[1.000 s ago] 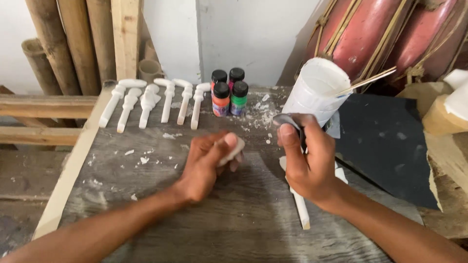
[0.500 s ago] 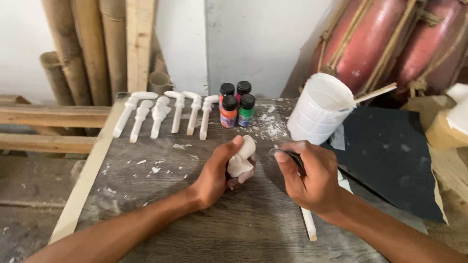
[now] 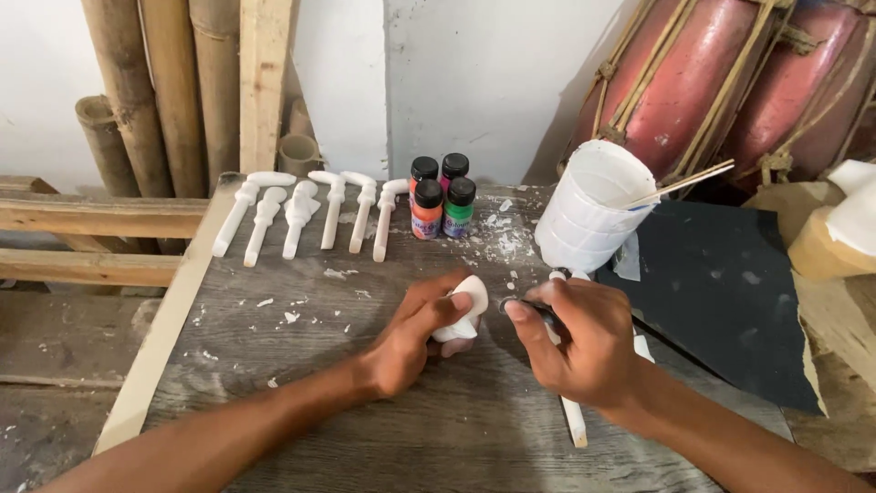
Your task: Finishing and scraping excess material from small white toy components using a metal tool.
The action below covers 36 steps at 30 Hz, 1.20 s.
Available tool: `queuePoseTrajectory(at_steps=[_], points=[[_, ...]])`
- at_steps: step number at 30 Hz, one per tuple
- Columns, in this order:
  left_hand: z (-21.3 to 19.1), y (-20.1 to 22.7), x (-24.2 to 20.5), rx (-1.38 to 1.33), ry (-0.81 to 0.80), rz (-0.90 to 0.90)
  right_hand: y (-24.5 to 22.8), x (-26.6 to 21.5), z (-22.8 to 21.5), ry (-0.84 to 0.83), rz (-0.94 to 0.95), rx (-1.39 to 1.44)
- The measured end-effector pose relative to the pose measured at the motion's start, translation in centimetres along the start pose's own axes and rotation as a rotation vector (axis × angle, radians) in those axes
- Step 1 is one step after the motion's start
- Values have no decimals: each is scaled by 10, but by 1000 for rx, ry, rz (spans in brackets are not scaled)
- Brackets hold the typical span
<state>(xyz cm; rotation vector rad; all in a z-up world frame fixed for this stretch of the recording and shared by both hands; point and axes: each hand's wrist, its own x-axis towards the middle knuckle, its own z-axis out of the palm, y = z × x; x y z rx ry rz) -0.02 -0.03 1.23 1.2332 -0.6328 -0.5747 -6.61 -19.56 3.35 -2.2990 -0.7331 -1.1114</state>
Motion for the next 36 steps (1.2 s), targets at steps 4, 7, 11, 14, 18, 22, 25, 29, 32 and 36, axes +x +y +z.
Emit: queuePoseTrajectory(at_steps=[4, 7, 11, 14, 18, 22, 25, 29, 32, 36], points=[[1, 0, 3, 68, 60, -32, -3, 2, -2, -14, 12, -17], [5, 4, 1, 93, 66, -151, -11, 2, -5, -40, 155, 61], [13, 5, -6, 8, 37, -156, -23, 7, -7, -123, 490, 178], [15, 4, -9, -19, -1, -108, -30, 11, -9, -174, 483, 207], [13, 7, -11, 48, -81, 42, -28, 12, -7, -232, 400, 192], [16, 6, -14, 119, -104, 220, -33, 13, -4, -221, 520, 326], [16, 7, -17, 344, -21, 313, -42, 21, -3, -164, 661, 431], [18, 9, -22, 483, 8, 364, -43, 19, -4, -141, 823, 512], [19, 7, -22, 477, 11, 387, -40, 15, -4, -156, 766, 553], [19, 6, -24, 668, 24, 359, -42, 15, 0, -94, 807, 646]])
